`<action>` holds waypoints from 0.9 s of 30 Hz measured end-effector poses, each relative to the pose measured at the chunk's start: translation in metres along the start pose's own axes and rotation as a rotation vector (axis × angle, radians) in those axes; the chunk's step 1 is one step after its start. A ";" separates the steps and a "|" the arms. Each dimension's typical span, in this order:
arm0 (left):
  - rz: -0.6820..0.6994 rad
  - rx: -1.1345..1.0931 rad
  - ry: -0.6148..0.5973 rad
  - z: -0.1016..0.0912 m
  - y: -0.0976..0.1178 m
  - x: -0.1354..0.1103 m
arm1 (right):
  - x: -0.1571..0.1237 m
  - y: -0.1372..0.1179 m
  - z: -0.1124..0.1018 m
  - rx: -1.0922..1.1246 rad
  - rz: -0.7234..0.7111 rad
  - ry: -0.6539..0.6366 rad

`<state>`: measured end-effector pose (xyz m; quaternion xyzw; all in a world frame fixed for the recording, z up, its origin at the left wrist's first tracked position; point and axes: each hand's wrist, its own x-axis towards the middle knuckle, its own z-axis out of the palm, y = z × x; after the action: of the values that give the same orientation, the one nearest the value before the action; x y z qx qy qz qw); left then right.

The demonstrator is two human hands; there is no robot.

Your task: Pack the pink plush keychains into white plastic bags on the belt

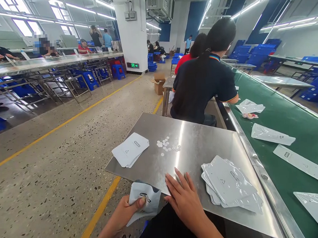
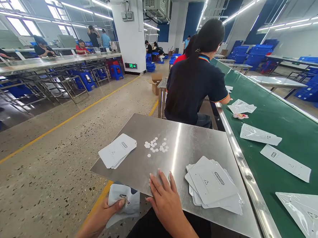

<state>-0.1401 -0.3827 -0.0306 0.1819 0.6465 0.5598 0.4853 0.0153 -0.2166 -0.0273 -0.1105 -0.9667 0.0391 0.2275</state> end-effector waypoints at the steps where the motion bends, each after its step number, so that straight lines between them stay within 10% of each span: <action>1: 0.010 0.037 0.001 -0.002 0.000 0.001 | -0.006 -0.002 0.003 -0.003 -0.022 0.027; 5: 0.097 0.137 -0.088 0.012 0.003 0.006 | -0.022 -0.002 0.001 0.162 -0.008 0.198; 11: 0.249 0.339 -0.200 0.064 0.016 0.008 | -0.018 -0.006 -0.066 0.634 0.489 0.378; 27: 0.463 0.507 -0.377 0.104 0.029 0.009 | -0.033 -0.003 -0.133 0.342 0.304 0.065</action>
<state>-0.0663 -0.3099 0.0022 0.5367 0.6059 0.4337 0.3960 0.1034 -0.2239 0.0776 -0.2157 -0.9105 0.2326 0.2653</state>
